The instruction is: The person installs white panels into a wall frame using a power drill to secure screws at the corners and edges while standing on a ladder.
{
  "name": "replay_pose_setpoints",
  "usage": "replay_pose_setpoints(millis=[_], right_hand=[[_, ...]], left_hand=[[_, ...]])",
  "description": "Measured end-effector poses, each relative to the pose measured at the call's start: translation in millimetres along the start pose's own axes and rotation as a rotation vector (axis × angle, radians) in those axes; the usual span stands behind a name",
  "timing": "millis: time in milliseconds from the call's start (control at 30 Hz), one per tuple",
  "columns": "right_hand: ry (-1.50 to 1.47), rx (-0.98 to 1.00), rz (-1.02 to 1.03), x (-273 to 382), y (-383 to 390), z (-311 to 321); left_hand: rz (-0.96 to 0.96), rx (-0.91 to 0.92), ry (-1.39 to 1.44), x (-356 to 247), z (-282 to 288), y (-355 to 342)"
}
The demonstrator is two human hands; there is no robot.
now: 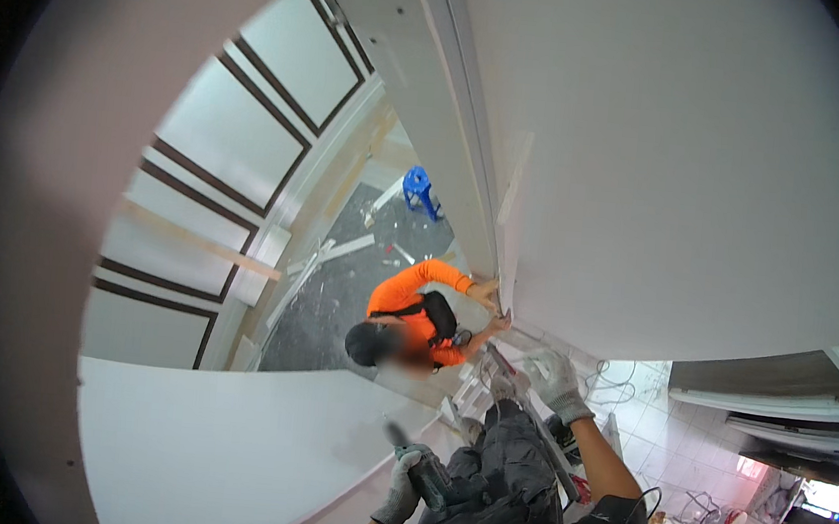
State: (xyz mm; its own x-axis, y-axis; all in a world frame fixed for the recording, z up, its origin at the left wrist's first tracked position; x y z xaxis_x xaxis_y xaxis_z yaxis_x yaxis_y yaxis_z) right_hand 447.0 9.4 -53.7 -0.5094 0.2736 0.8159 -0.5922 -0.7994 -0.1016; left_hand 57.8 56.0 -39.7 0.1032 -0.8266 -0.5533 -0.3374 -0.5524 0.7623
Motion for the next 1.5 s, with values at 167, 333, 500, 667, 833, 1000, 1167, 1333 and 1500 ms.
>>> replay_pose_setpoints(millis=[167,333,500,667,833,1000,1167,1333,1500], right_hand=[[0.274,0.245,-0.679,-180.8,145.8,-36.1],[0.283,0.507,-1.071,-300.3,220.0,-73.8],[0.297,0.626,-0.845,-365.6,299.6,-99.1],[0.293,0.503,-0.94,-428.6,377.3,-84.2],[0.236,0.129,-0.868,-460.2,321.7,-25.1],[0.236,0.376,-0.965,-451.1,250.3,-0.6],[0.19,0.697,-1.041,-466.9,263.5,-59.0],[0.567,1.003,-0.732,-513.4,292.0,-156.8],[0.504,1.082,-0.876,-534.6,326.6,-215.3]], left_hand=[[0.111,0.013,-0.054,61.6,10.4,0.4],[0.127,-0.103,0.035,53.3,19.3,-28.6],[0.213,-0.197,0.046,63.0,40.9,-46.4],[0.118,-0.063,-0.159,80.0,53.5,-58.2],[0.303,-0.211,-0.107,94.2,59.6,-58.4],[0.209,-0.224,-0.122,93.1,44.2,-62.5],[0.289,-0.237,-0.068,97.1,33.0,-76.1],[0.289,-0.232,-0.159,91.6,48.6,-100.1],[0.354,-0.263,-0.069,101.4,68.7,-103.6]])
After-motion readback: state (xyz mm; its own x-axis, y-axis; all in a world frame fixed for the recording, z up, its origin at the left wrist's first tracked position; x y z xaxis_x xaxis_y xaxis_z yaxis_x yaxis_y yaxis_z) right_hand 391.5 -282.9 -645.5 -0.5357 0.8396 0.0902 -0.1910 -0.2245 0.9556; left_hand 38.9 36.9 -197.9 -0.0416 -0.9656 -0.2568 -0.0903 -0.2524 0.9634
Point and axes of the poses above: each hand's wrist, its own y-axis away from the middle knuckle, its own z-axis out of the back of the hand, x = y × z, the point moved 4 cm from there along -y, towards the middle knuckle, and after that the axes turned 5 degrees about -z, right-handed, at the moved point
